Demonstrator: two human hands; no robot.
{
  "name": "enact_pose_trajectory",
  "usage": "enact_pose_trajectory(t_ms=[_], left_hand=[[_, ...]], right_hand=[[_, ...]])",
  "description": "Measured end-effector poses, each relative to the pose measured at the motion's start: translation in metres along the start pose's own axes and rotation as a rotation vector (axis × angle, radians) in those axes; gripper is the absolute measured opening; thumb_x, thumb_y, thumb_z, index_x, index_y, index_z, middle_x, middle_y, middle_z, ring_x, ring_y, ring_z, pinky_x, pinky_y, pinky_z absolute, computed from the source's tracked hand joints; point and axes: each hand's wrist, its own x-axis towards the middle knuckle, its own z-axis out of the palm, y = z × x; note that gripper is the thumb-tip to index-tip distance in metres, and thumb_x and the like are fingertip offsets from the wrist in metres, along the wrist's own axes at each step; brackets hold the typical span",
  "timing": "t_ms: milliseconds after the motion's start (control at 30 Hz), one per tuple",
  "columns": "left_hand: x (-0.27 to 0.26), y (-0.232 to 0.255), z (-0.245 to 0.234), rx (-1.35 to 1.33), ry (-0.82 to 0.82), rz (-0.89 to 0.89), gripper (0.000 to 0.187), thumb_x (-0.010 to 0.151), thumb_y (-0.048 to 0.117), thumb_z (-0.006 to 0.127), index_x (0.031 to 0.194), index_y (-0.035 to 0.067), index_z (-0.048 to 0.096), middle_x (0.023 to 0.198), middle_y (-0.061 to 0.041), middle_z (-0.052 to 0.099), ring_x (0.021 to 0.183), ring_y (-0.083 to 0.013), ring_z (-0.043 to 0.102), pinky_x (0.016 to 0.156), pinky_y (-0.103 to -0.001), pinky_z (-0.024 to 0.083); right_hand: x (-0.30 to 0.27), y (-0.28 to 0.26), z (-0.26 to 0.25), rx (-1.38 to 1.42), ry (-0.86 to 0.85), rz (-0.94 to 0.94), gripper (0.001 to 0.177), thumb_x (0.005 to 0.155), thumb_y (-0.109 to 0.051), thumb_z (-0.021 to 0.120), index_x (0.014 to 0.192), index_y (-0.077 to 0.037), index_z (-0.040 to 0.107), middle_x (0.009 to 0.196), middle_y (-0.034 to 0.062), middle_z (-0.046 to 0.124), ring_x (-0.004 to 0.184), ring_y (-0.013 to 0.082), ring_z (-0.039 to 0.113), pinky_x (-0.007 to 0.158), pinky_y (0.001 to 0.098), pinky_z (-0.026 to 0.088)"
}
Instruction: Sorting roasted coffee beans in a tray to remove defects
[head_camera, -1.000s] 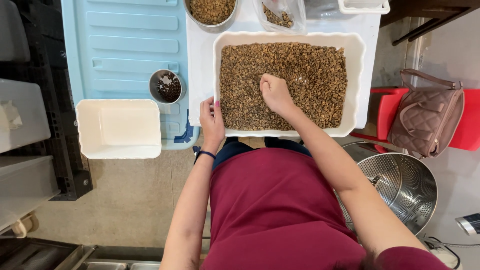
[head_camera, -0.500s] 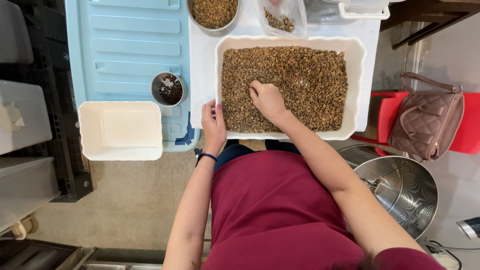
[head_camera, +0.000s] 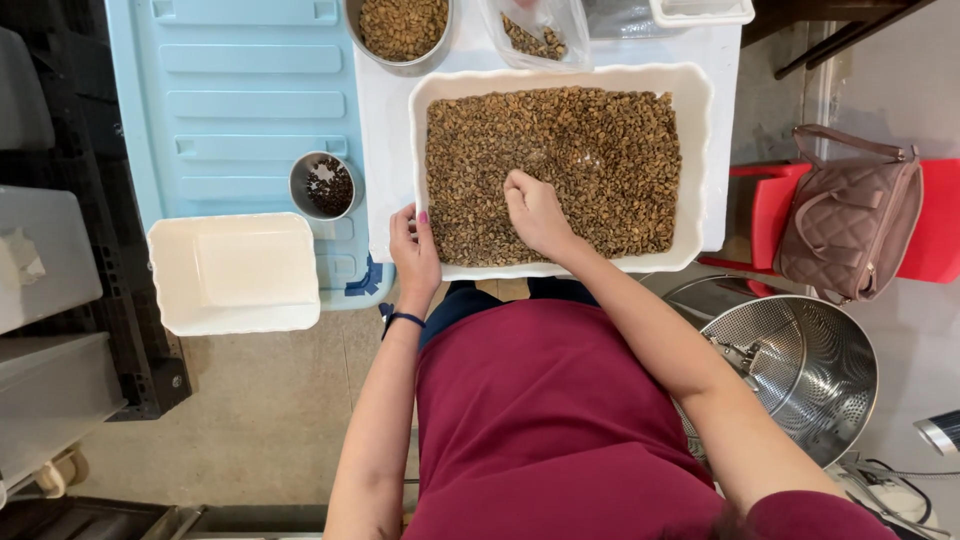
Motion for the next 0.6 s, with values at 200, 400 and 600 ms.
enact_pose_trajectory(t_ms=[200,400,600], left_hand=[[0.001,-0.008,0.003,0.019,0.007,0.022,0.035,0.113,0.032,0.043,0.124,0.002,0.058,0.107,-0.015,0.055,0.089,-0.0327,0.065,0.070,-0.039,0.056],[0.002,-0.019,0.002,0.038,0.008,0.017,0.033,0.113,0.032,0.042,0.123,0.004,0.058,0.108,-0.013,0.056,0.089,-0.0287,0.066,0.068,-0.036,0.056],[0.003,-0.026,0.004,0.050,0.018,0.045,0.032,0.113,0.030,0.043,0.122,0.003,0.059,0.107,-0.014,0.057,0.088,-0.0293,0.066,0.065,-0.037,0.056]], right_hand=[[-0.016,0.012,-0.032,-0.013,0.039,0.035,0.027,0.090,-0.004,0.042,0.075,-0.010,0.063,0.053,0.0081,0.054,0.057,0.0225,0.054,0.061,0.0342,0.047],[-0.012,0.065,-0.058,-0.057,0.184,0.025,0.030,0.092,-0.005,0.044,0.069,-0.009,0.064,0.054,0.0132,0.055,0.056,0.0252,0.053,0.061,0.0366,0.046],[-0.019,0.032,-0.091,-0.116,0.320,0.035,0.020,0.095,-0.003,0.054,0.096,-0.006,0.073,0.051,0.0065,0.055,0.049,0.0182,0.051,0.057,0.0319,0.046]])
